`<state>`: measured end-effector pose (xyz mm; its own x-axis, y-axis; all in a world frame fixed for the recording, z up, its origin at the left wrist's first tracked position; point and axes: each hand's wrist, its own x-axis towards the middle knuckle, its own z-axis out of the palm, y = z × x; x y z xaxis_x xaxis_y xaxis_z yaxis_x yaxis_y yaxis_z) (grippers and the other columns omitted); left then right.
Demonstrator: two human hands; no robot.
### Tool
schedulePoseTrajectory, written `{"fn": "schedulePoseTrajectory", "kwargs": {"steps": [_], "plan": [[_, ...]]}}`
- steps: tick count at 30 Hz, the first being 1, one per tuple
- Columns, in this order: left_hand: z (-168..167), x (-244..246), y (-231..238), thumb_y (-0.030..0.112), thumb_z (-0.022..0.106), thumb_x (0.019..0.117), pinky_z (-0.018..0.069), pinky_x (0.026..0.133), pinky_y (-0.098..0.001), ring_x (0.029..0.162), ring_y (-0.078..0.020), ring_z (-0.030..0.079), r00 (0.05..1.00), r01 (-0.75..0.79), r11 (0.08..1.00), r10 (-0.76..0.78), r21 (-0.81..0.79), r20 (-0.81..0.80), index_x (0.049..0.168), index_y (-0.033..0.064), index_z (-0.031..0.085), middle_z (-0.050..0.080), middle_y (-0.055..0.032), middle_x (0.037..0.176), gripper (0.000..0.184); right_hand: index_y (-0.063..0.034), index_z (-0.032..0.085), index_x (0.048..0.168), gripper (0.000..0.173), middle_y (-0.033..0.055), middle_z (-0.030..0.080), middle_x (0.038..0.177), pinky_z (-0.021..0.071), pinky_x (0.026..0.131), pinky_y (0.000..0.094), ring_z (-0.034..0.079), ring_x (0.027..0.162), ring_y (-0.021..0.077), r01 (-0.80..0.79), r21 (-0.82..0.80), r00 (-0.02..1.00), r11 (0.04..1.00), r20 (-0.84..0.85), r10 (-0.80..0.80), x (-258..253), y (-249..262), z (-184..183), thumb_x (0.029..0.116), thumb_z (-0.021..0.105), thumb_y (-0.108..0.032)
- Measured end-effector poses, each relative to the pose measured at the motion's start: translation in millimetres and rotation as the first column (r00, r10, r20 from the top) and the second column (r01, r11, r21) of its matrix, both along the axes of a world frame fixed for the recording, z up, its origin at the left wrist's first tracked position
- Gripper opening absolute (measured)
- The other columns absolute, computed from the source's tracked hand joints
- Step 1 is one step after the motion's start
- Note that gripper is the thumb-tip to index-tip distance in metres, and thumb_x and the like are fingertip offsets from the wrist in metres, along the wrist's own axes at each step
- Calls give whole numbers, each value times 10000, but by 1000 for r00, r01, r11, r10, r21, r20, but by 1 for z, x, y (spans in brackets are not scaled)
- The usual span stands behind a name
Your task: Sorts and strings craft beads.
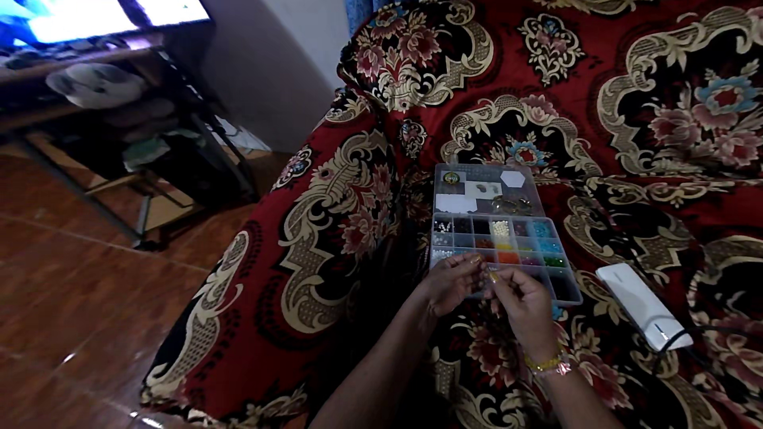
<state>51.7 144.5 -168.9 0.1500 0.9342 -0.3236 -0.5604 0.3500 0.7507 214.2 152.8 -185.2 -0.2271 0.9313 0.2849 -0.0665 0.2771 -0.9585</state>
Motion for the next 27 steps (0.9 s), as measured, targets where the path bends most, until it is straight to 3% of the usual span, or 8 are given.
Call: {"fn": "schedulePoseTrajectory", "kwargs": {"steps": [9, 27], "plan": [[-6, 0, 0, 129, 392, 1093, 573, 802, -287, 825, -93, 671, 996, 92, 995, -92, 42, -2, 1026, 105, 618, 683, 18, 907, 236, -29, 696, 911, 111, -44, 696, 706, 511, 460, 161, 592, 504, 6, -8, -22, 1000, 1000, 10, 8, -1, -1, 1, 928, 592, -61], [-6, 6, -2, 145, 400, 1101, 571, 796, -276, 809, -94, 667, 998, 47, 999, -47, -5, 47, 1035, 83, 619, 682, 1, 904, 237, -41, 700, 893, 103, -57, 684, 686, 521, 484, 148, 603, 523, -13, 30, 41, 995, 999, 96, -33, -3, -1, -3, 921, 621, -101]]}}
